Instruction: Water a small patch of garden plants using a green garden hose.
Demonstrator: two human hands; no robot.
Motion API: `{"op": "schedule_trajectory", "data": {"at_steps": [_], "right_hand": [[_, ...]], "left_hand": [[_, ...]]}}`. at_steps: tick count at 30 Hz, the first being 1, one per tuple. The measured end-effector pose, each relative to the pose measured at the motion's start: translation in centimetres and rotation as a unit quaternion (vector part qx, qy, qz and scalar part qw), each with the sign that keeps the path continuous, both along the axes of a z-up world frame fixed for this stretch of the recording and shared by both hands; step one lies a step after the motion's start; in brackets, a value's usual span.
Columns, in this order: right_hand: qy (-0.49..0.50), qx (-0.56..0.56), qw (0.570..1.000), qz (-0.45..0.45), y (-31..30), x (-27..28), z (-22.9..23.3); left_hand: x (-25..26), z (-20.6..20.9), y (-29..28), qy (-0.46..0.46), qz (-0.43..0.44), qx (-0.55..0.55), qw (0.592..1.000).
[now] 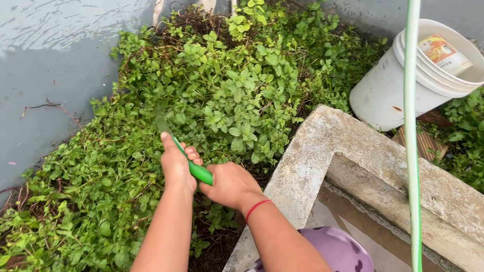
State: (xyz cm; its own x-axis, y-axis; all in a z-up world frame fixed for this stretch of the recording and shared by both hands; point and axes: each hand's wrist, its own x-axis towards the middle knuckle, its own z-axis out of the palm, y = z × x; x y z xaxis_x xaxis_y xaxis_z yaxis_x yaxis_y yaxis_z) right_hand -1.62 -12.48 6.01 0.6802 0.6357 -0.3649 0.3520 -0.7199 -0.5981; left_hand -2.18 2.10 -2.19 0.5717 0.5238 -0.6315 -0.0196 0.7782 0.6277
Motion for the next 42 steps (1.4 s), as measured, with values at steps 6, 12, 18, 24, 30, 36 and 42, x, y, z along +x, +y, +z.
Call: {"op": "schedule_trajectory", "data": {"at_steps": [6,12,18,24,30,36,42], "right_hand": [[-0.028,-0.017,0.997,0.069,0.0,0.0,-0.9],[-0.015,-0.049,0.995,0.086,0.0,-0.5,-0.3],[-0.021,-0.061,0.992,0.110,-0.1,-0.5,-0.8],[-0.007,-0.072,0.992,0.100,-0.1,-0.9,0.3],[-0.019,-0.068,0.991,0.112,-0.3,-0.6,0.0],[0.003,-0.072,0.993,0.093,-0.3,-1.0,0.3],[-0.006,-0.075,0.993,0.096,-0.1,-0.9,0.2]], "left_hand": [[-2.4,-1.9,-0.6,-0.033,0.115,-0.021,0.993],[-4.7,-1.1,-1.5,-0.052,0.161,-0.025,0.985],[-6.5,-0.8,-2.2,-0.049,0.172,-0.039,0.983],[-7.3,0.0,-2.5,-0.050,0.173,-0.064,0.982],[-7.2,-0.1,-2.8,-0.056,0.175,-0.069,0.981],[-7.5,-0.3,-2.8,-0.056,0.171,-0.075,0.981],[-7.3,-0.3,-2.6,-0.055,0.166,-0.072,0.982]]}}
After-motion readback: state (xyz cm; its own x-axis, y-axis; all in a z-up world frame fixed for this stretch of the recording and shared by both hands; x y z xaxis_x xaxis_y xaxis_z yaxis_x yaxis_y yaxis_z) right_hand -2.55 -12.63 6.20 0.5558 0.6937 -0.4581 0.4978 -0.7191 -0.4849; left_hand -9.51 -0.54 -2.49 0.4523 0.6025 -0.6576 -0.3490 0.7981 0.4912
